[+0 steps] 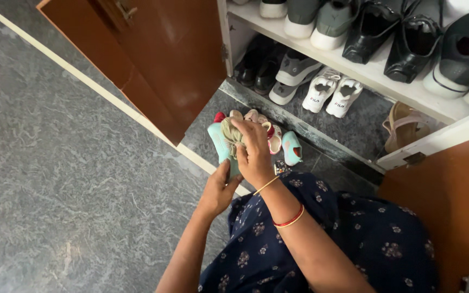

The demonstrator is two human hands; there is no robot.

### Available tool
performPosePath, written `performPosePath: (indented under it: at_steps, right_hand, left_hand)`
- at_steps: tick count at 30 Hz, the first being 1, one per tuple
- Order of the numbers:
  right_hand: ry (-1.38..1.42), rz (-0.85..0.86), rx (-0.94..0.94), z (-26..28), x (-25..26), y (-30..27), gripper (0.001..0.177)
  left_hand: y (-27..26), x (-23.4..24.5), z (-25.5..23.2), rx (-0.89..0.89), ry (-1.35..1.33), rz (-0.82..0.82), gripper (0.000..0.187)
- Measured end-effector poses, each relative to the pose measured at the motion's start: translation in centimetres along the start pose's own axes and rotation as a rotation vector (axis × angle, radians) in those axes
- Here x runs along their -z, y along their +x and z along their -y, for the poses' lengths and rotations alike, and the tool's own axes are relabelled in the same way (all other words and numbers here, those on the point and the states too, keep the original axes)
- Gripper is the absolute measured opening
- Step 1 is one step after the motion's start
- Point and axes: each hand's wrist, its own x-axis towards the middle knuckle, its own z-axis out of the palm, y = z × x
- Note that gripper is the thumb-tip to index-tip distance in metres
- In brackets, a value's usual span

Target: The person sits on the floor and wipes several pairs of shoes with a cloth, including sneakers, sandals, and children's shoes. They pick up each shoe, wipe it thoroughly, and place it back into the shoe cabinet.

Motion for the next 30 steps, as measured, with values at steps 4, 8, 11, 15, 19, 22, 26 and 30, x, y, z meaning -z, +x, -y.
performPosePath:
  at_steps: [4,8,11,15,19,22,26,30]
  right_hand:
    - [-0.107,0.115,0.078,0.5,-0.9,-0.6,0.041]
    - [-0.159,0.244,0.117,2.6,-1.4,-1.8,0.033]
    - [-0.084,0.184,0.134,3.5,-1.1,-1.9,0.038]
    - [0.028,0.053,0.102,3.6,-1.0,-1.1,0.033]
    - [0.176,-0.03,-0.066,2.7,-1.3,-1.5,0.035]
    - [0.301,-0.072,-0.176,1.3,-2.0,-2.5,0.039]
    - [0.434,-0.147,-0.434,-2.9,-3.9,-3.4,0.04]
    - [0.858,-0.27,-0.702,-6.0,-4.5,-3.3,0.039]
  left_hand:
    - [1.2,-0.1,2.1,-0.042,-0.172,-0.076,0.055]
    - [2.1,1.1,2.2,-0.012,-0.661,-0.154,0.068]
    - [2.0,2.1,0.6,-0.013,-1.061,-0.188,0.061]
    - [1.8,2.5,-2.2,-0.04,-1.458,-0.14,0.052]
    - [1.8,1.6,-1.4,0.179,-1.521,-0.266,0.044]
    - [2.1,0.6,0.9,0.122,-1.781,-0.119,0.035]
    - [0.2,-0.8,1.3,0.107,-1.858,0.123,0.036]
    - [-0.4,-1.5,-1.2,-0.029,-1.903,0.447,0.04]
